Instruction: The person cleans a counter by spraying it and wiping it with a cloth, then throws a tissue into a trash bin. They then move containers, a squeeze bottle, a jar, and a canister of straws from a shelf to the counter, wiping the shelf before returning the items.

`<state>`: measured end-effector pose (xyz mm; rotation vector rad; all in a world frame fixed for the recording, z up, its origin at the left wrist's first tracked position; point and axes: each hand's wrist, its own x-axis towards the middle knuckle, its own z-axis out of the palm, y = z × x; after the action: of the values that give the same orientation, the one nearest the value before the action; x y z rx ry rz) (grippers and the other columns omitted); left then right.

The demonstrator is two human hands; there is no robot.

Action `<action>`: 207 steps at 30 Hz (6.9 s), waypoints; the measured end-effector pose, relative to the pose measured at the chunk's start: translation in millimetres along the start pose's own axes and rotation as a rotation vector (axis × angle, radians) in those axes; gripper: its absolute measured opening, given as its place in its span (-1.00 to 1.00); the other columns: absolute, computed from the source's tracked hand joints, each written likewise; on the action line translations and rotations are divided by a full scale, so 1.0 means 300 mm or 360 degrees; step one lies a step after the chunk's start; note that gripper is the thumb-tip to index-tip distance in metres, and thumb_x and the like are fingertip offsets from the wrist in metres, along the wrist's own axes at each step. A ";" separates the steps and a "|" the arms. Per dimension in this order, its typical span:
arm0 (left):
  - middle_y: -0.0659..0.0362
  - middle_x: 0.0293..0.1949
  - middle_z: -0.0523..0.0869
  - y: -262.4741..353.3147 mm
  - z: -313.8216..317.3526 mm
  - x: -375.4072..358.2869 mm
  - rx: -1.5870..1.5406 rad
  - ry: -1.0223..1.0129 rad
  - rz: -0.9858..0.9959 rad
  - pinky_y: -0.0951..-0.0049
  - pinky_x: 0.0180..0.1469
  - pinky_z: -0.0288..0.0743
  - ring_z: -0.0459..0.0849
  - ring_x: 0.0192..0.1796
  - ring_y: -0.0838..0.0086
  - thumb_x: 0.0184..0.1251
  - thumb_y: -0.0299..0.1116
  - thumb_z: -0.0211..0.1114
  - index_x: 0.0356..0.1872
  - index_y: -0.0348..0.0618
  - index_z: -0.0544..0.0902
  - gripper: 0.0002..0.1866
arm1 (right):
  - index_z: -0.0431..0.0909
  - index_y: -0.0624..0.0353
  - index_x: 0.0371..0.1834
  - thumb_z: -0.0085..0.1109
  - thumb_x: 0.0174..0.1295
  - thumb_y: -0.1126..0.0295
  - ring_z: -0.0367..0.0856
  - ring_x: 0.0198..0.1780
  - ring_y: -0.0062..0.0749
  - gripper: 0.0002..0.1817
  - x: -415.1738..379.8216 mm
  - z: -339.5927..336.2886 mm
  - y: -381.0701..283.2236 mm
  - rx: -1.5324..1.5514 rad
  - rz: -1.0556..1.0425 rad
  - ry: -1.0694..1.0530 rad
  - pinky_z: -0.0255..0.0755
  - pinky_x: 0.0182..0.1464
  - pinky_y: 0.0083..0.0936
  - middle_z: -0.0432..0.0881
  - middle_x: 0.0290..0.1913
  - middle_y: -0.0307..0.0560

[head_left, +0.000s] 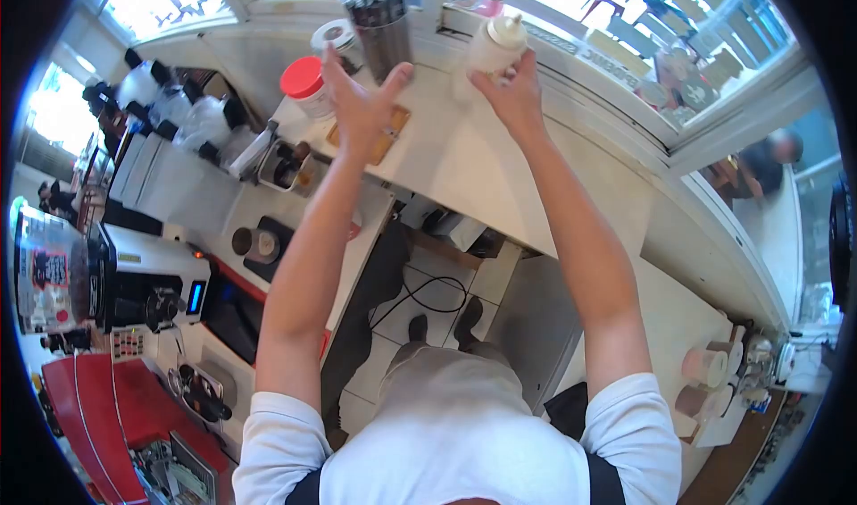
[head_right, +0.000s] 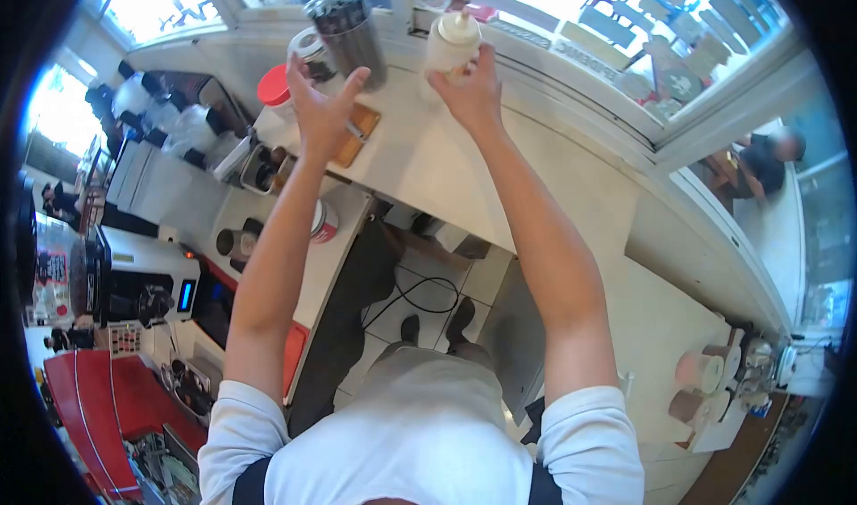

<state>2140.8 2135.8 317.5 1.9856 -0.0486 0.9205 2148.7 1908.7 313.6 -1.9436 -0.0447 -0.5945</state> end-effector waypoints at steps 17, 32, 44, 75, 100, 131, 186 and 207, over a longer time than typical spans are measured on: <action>-0.11 0.09 0.62 -0.056 0.212 0.194 -0.0099 0.0021 0.0089 0.17 0.26 0.44 0.62 0.14 0.11 -0.38 0.11 0.74 0.23 -0.37 0.40 0.12 | 0.24 0.25 0.34 0.54 0.08 0.42 0.62 0.20 -0.28 -0.20 -0.989 -0.769 -0.240 0.0012 0.0361 0.0631 0.51 0.24 -0.32 0.56 0.17 0.02; 0.04 0.02 0.67 0.897 -0.122 -0.585 -0.1106 -0.1296 0.0195 0.40 0.19 0.50 0.67 0.02 0.38 -0.08 -0.35 0.71 0.19 -0.37 0.47 -0.21 | 0.22 0.18 0.35 0.55 0.08 0.33 0.52 0.26 -0.37 -0.18 -1.504 -0.984 -0.550 0.0216 0.0481 0.0891 0.39 0.28 -0.27 0.53 0.20 -0.09; 0.08 0.08 0.62 1.638 -0.164 -1.488 -0.1651 -0.1873 0.0154 0.27 0.25 0.45 0.61 0.12 0.34 -0.11 -0.21 0.72 0.26 -0.34 0.42 -0.10 | 0.29 0.22 0.26 0.55 0.05 0.32 0.67 0.14 -0.17 -0.24 -2.262 -1.689 -0.502 -0.0321 0.0673 0.1339 0.49 0.23 -0.23 0.64 0.07 0.07; -0.06 0.13 0.63 1.815 1.024 -2.316 -0.0932 -0.1487 -0.0030 0.20 0.24 0.51 0.64 0.19 0.10 -0.27 -0.25 0.73 0.32 -0.18 0.33 0.02 | 0.30 0.26 0.28 0.52 0.06 0.39 0.57 0.25 -0.12 -0.26 -2.016 -2.324 0.524 -0.0253 0.0920 0.1036 0.60 0.19 -0.19 0.53 0.20 0.13; 0.12 -0.04 0.74 1.448 -0.251 -2.189 -0.1105 -0.1805 -0.0785 0.47 0.00 0.64 0.71 -0.06 0.50 0.41 -0.37 0.32 0.14 -0.28 0.59 -0.65 | 0.52 0.32 0.01 0.27 0.34 0.49 0.66 -0.13 -0.55 -0.76 -2.062 -1.876 0.057 0.0321 0.0681 -0.0739 0.56 -0.07 -0.59 0.67 -0.16 -0.12; 0.16 -0.11 0.72 0.316 -0.968 -1.145 -0.0558 -0.0726 -0.1359 0.52 -0.15 0.64 0.69 -0.11 0.55 0.47 -0.41 0.25 0.11 -0.35 0.58 -0.71 | -0.06 0.14 0.60 0.50 -0.08 -0.24 0.18 0.48 0.23 0.28 -0.393 0.330 -0.148 -0.1120 -0.0451 -0.0727 0.07 0.46 0.14 0.26 0.41 0.35; -0.03 0.03 0.59 1.328 0.219 -0.993 -0.0953 -0.1626 0.0823 0.16 0.14 0.55 0.63 0.09 0.09 -0.13 -0.34 0.58 0.10 -0.15 0.48 -0.32 | 0.27 0.22 0.44 0.60 -0.24 -0.14 0.44 0.24 0.15 0.17 -1.490 -1.987 -0.353 -0.1475 0.0669 0.0298 0.34 0.30 -0.03 0.48 0.19 0.23; -0.23 0.17 0.41 1.039 0.763 -1.755 -0.0842 -0.2414 0.0900 0.07 0.20 0.50 0.53 0.18 -0.17 -0.15 -0.26 0.62 0.17 -0.29 0.39 -0.18 | 0.02 0.20 0.56 0.64 -0.23 -0.01 0.20 0.39 0.35 0.29 -1.954 -1.645 0.484 -0.1517 0.1223 0.0426 0.11 0.44 0.06 0.25 0.37 0.44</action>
<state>1778.7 1619.2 147.8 1.7063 -1.5516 -0.4690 1488.1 1552.9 101.4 -2.4882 1.3001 -0.3507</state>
